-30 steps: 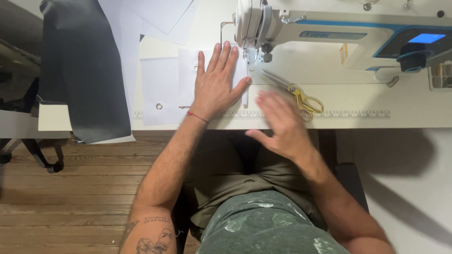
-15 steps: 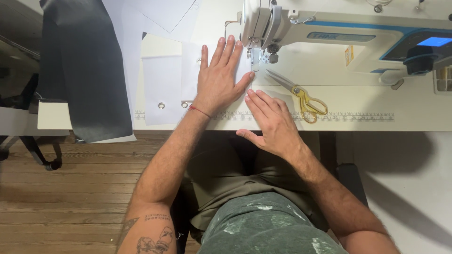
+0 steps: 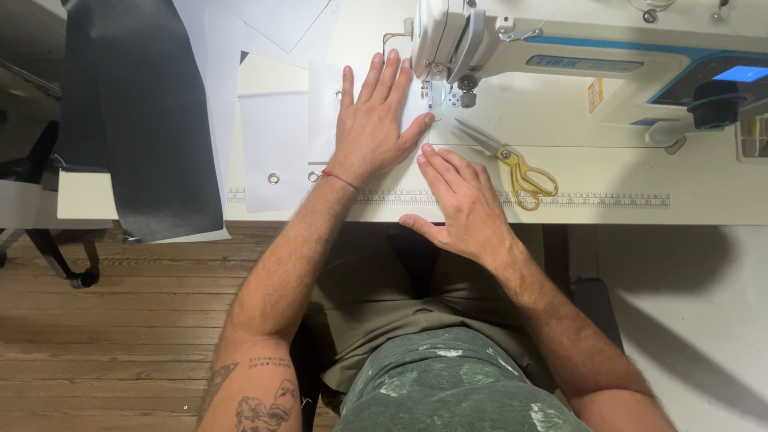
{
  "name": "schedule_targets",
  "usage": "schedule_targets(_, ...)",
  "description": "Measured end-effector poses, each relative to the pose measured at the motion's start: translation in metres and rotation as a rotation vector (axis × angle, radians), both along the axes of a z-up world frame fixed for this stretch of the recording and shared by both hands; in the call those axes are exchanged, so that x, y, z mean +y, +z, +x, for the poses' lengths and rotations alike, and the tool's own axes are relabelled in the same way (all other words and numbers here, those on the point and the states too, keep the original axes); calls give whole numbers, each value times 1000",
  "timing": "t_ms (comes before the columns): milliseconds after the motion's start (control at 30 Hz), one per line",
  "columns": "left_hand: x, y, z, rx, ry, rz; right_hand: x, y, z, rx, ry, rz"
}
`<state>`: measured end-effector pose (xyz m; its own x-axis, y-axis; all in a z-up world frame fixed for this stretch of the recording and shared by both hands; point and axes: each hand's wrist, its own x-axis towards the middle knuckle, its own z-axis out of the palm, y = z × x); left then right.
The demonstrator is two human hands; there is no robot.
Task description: Preparing and sewing leather components using templates, a marking tool, and a sewing machine.
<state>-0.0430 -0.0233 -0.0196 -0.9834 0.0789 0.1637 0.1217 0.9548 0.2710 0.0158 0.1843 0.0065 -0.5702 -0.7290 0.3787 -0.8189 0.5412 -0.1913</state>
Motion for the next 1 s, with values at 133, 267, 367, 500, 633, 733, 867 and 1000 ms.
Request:
schedule_targets(133,-2,-2,-4,21,-10,-10,-1,-1,-2,11,-7,-2)
schedule_targets(267,-6,-2,-8,11,-33,-10,-2,-1,-4,3,-15,22)
schedule_targets(367,-10,6,-11,-48,-66,-20,-3,-2,-7,-7,-17,26)
schedule_targets(500,-15,10,-13,-101,-108,0,-6,0,-10,-9,-22,22)
schedule_targets(633,-18,14,-15,-127,-128,-9,-7,-1,-12,-14,-38,43)
schedule_targets(733,-24,18,-17,-85,-179,45,-10,-2,-15,14,-36,39)
schedule_targets(867,-36,19,-20,-148,-266,49,-10,-3,-19,23,-54,52)
schedule_targets(1000,-47,23,-17,-7,-330,-14,-12,-3,-21,43,-71,73)
